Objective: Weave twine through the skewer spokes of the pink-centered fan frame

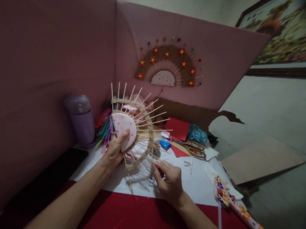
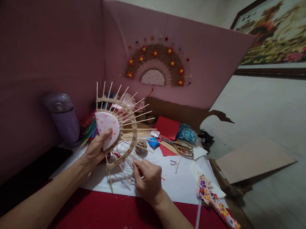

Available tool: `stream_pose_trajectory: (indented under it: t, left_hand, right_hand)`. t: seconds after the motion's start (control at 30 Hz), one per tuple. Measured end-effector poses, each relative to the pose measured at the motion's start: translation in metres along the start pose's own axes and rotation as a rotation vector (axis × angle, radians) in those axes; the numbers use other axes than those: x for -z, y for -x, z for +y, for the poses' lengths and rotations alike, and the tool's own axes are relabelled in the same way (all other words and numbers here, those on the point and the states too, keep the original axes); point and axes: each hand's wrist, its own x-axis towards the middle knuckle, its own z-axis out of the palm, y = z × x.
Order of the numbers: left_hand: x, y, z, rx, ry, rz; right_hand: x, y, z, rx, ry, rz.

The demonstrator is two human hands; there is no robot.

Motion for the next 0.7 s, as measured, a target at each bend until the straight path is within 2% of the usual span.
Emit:
stream_pose_trajectory:
  t: [0.27, 0.4, 0.47, 0.53, 0.63, 0.7]
  left_hand:
    - [0.0, -0.002, 0.005, -0.003, 0.036, -0.002]
    - [-0.003, 0.0, 0.009, 0.03, 0.085, 0.027]
    - [-0.005, 0.001, 0.011, 0.043, 0.113, 0.025]
    - [-0.006, 0.002, 0.013, 0.06, 0.138, 0.013]
    - [-0.007, 0.003, 0.015, 0.11, 0.156, -0.011]
    - [-0.008, 0.004, 0.016, 0.135, 0.162, -0.02]
  right_hand:
    - [0.003, 0.0, 0.0, -0.055, 0.052, 0.156]
    - [0.003, 0.001, -0.002, -0.128, -0.025, 0.203]
    - [0.002, 0.001, -0.002, -0.229, -0.164, 0.197]
    - [0.001, 0.0, -0.001, -0.382, -0.407, 0.16]
    - [0.001, -0.004, 0.001, -0.566, -0.765, 0.034]
    - [0.001, -0.007, 0.002, -0.64, -0.886, -0.03]
